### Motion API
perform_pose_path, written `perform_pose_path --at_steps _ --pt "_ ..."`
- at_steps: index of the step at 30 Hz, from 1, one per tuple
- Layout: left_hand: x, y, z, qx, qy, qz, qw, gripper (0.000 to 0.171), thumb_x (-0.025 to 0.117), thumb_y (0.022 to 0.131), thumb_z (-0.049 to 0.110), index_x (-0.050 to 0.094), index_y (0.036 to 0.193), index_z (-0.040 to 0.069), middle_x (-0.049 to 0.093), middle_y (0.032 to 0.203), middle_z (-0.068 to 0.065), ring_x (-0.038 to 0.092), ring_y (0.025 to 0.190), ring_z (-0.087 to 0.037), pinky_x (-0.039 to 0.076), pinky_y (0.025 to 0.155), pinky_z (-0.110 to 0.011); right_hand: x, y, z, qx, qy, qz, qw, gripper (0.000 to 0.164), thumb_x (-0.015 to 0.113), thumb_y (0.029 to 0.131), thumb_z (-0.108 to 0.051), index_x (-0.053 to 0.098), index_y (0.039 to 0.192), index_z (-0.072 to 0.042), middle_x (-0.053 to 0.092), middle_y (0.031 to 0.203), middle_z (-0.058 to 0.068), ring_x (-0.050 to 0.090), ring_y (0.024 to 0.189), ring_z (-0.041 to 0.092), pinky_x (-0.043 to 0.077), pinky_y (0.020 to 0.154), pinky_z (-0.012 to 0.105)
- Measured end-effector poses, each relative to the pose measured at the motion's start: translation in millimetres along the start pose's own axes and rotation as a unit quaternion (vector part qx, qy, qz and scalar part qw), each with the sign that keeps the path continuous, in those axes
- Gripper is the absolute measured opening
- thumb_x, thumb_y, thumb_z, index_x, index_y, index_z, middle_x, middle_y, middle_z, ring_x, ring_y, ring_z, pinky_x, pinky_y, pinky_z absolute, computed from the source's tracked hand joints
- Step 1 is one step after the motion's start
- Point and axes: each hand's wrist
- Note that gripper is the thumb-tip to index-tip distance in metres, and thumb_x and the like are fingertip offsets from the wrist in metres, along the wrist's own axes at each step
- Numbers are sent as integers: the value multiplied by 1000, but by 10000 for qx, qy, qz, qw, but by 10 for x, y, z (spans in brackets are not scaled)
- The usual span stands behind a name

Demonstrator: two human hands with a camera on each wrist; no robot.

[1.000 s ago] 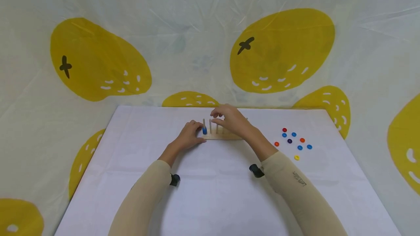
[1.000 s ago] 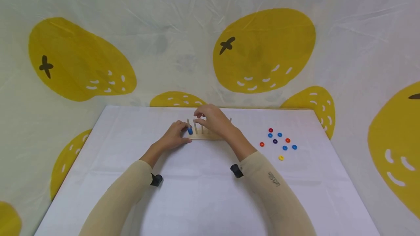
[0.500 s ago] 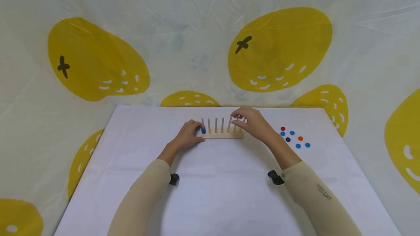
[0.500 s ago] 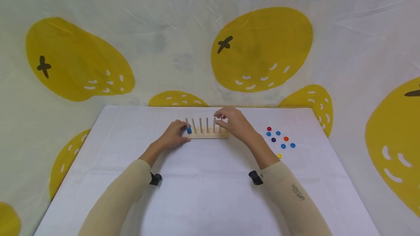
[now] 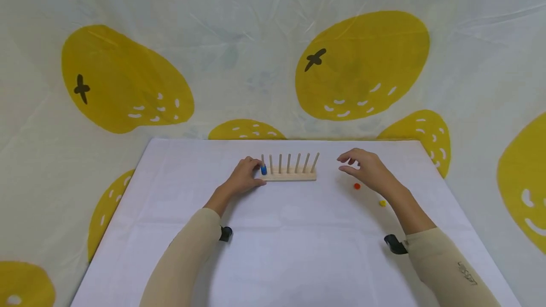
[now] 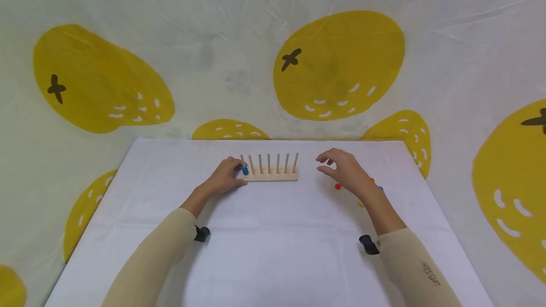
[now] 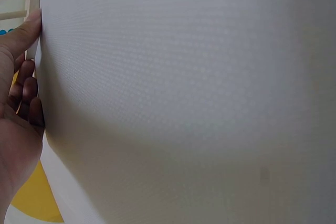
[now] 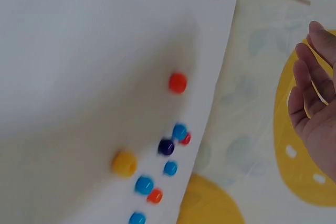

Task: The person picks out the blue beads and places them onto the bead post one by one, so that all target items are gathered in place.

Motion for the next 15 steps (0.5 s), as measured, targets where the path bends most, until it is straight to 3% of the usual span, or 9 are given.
perform_pose_path --at_steps 5,12,15 --pt "-9 -27 -17 -14 -35 15 10000 61 87 85 28 62 136 8 58 124 -8 52 117 -25 46 109 -41 -98 -225 206 357 -244 -89 9990 26 79 92 -14 74 117 -10 74 111 8 65 96 25 57 85 48" --pt "-28 -40 14 19 -84 0 10000 60 87 85 27 62 136 8 59 124 -9 52 118 -26 46 109 -41 -219 -553 447 1133 -315 -342 9925 32 77 94 -17 71 123 -8 71 113 15 60 92 26 52 70 23" --pt "-31 -33 21 -5 -48 -21 10000 60 87 85 28 61 136 10 58 126 -7 51 118 -24 45 110 -40 -237 -663 540 1242 -381 -330 9910 34 77 93 -18 71 124 -6 70 116 17 62 94 27 52 71 19"
Point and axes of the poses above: each hand's wrist, its own y-axis towards the middle knuckle, its own x-axis out of the palm, z = x × y
